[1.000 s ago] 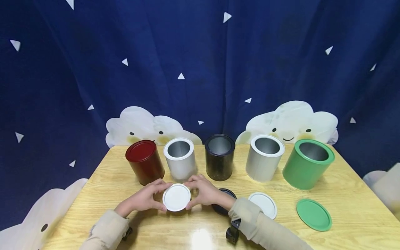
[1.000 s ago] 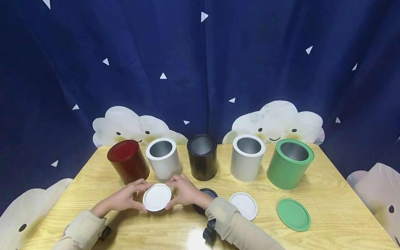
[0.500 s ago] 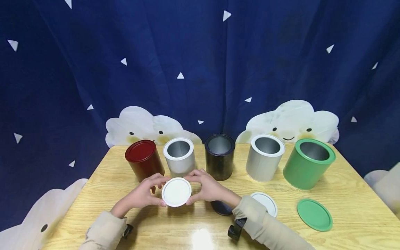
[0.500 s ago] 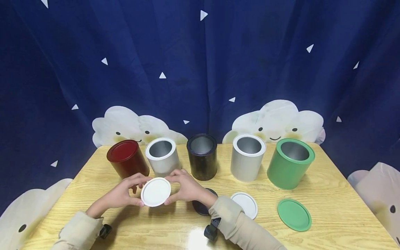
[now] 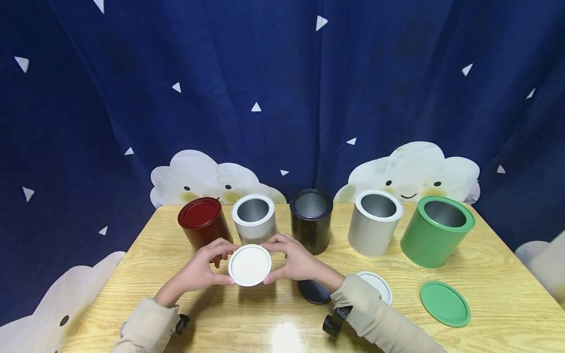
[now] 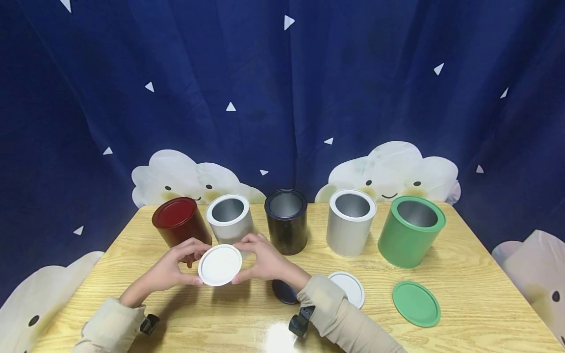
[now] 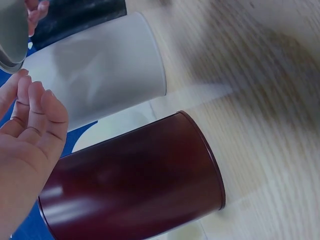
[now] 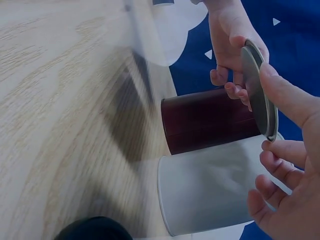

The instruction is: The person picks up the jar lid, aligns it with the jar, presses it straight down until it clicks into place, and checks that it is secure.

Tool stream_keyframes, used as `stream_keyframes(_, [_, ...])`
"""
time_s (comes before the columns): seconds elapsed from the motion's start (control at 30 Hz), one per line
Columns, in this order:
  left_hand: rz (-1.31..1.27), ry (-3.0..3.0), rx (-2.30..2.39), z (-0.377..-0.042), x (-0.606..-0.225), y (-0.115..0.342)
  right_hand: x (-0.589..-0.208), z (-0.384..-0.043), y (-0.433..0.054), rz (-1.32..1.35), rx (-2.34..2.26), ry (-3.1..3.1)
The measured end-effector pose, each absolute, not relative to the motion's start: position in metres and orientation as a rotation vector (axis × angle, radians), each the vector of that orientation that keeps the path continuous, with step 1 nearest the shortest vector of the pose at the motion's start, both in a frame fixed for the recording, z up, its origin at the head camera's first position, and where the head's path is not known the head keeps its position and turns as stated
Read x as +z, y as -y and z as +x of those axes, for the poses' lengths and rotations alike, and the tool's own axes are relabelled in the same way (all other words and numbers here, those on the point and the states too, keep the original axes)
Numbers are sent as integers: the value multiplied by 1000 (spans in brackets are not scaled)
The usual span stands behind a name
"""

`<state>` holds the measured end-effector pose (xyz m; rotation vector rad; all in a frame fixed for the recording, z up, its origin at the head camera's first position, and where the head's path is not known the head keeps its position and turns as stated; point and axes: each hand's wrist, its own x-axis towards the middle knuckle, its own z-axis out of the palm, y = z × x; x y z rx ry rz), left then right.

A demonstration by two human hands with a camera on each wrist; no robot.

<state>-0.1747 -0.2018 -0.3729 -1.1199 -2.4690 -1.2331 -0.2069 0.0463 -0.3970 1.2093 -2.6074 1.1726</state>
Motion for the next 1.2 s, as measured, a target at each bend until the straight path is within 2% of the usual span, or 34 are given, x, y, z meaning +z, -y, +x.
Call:
stream_keyframes(0.77, [-1062, 2395, -1276, -170, -354, 197, -374, -212, -47, 1184, 1177, 2551])
stream_keyframes(1.03, [-1026, 2409, -1197, -188, -370, 206, -364, -216, -47, 1208, 1111, 2502])
stream_keyframes(1.2, [-1016, 2429, -1183, -194, -367, 209, -359, -220, -46, 1216, 1086, 2475])
